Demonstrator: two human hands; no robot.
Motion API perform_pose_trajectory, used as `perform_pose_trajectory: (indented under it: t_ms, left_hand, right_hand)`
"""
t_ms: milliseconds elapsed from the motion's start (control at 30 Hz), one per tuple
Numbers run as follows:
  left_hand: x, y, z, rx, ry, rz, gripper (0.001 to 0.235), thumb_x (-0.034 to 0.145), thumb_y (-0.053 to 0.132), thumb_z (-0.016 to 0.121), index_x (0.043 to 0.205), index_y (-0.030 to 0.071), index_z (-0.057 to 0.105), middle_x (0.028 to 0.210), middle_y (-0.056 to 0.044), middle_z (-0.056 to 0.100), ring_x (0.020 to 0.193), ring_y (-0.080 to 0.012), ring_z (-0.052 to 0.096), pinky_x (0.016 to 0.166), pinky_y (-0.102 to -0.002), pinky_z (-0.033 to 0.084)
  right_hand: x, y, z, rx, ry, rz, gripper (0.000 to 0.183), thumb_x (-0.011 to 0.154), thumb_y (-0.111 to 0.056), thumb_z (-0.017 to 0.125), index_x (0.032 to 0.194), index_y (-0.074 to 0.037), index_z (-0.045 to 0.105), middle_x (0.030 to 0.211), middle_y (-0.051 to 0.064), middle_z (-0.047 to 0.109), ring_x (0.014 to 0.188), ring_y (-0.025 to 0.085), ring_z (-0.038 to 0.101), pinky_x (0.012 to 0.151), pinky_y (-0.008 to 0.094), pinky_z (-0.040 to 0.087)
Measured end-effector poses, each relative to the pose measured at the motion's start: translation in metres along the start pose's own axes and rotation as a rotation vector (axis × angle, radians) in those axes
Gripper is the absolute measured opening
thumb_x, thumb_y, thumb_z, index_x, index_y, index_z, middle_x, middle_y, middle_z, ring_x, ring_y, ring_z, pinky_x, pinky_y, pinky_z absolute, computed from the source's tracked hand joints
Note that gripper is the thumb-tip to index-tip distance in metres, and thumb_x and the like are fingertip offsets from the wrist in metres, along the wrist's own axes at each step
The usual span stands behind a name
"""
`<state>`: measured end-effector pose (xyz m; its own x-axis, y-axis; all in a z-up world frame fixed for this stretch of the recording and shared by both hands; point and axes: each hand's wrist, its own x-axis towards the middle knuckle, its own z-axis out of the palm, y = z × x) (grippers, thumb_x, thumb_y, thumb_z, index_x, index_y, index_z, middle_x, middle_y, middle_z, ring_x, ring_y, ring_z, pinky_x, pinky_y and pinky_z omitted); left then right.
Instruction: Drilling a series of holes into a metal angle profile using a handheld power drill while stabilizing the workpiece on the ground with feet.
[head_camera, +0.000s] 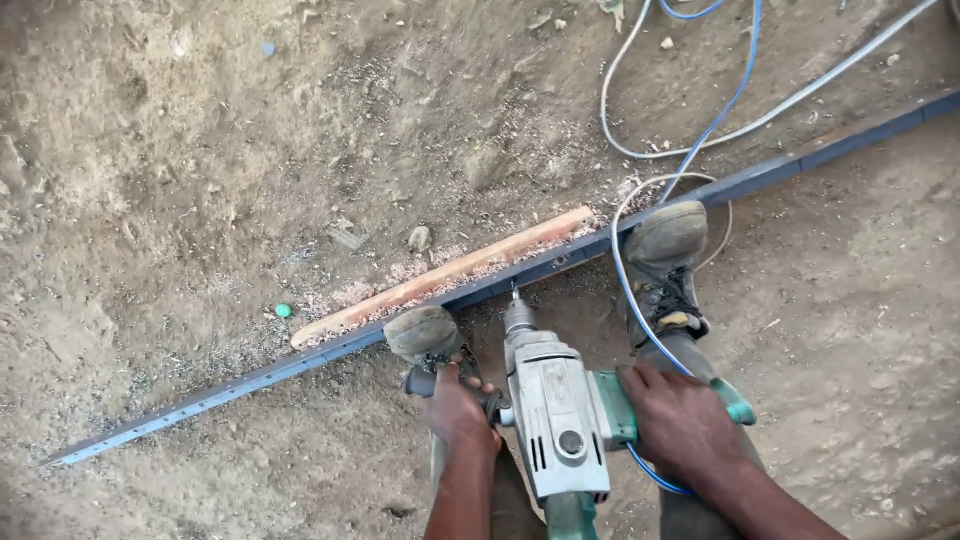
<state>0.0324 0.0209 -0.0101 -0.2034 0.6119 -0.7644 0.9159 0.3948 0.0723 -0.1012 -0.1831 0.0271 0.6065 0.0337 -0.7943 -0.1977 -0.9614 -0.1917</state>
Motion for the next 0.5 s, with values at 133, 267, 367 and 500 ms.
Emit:
perform_pose_trajectory:
  t_ms: [133, 267, 367, 500]
  left_hand:
    - [-0.002, 0.008, 0.004, -0.020, 0.001, -0.004, 0.028, 0.103, 0.007, 0.062, 0.131, 0.004, 0.061, 0.075, -0.007, 0.059, 0.054, -0.0157, 0.050, 0.044, -0.029, 0.043]
    - [0.016, 0.003, 0.008, 0.056, 0.105, -0.083, 0.018, 0.105, 0.010, 0.061, 0.113, -0.005, 0.068, 0.078, -0.015, 0.072, 0.051, -0.0163, 0.056, 0.040, -0.027, 0.043]
    - [0.025, -0.001, 0.010, 0.107, 0.110, -0.131, 0.025, 0.113, 0.016, 0.050, 0.121, -0.004, 0.063, 0.081, -0.013, 0.076, 0.051, -0.0129, 0.059, 0.036, -0.023, 0.040]
    - [0.094, -0.042, 0.003, 1.017, -0.004, 0.016, 0.026, 0.111, 0.012, 0.042, 0.130, 0.002, 0.055, 0.084, -0.003, 0.064, 0.052, -0.0071, 0.048, 0.038, -0.019, 0.034]
  right_hand:
    - [0.006, 0.004, -0.006, -0.045, 0.027, -0.026, 0.031, 0.072, -0.025, 0.065, 0.101, -0.024, 0.056, 0.093, 0.000, 0.068, 0.075, 0.034, 0.072, 0.054, 0.053, 0.058]
    - [0.016, 0.003, -0.020, -0.016, -0.152, 0.020, 0.032, 0.079, -0.031, 0.064, 0.108, -0.024, 0.055, 0.103, 0.002, 0.068, 0.082, 0.033, 0.073, 0.060, 0.055, 0.060]
    - [0.019, 0.006, -0.025, 0.009, -0.176, 0.019, 0.036, 0.077, -0.020, 0.063, 0.112, -0.022, 0.057, 0.106, 0.001, 0.070, 0.082, 0.033, 0.073, 0.061, 0.055, 0.061]
    - [0.024, 0.007, -0.031, -0.010, -0.181, 0.016, 0.027, 0.077, -0.019, 0.062, 0.103, -0.023, 0.057, 0.095, 0.000, 0.070, 0.076, 0.033, 0.072, 0.056, 0.056, 0.058]
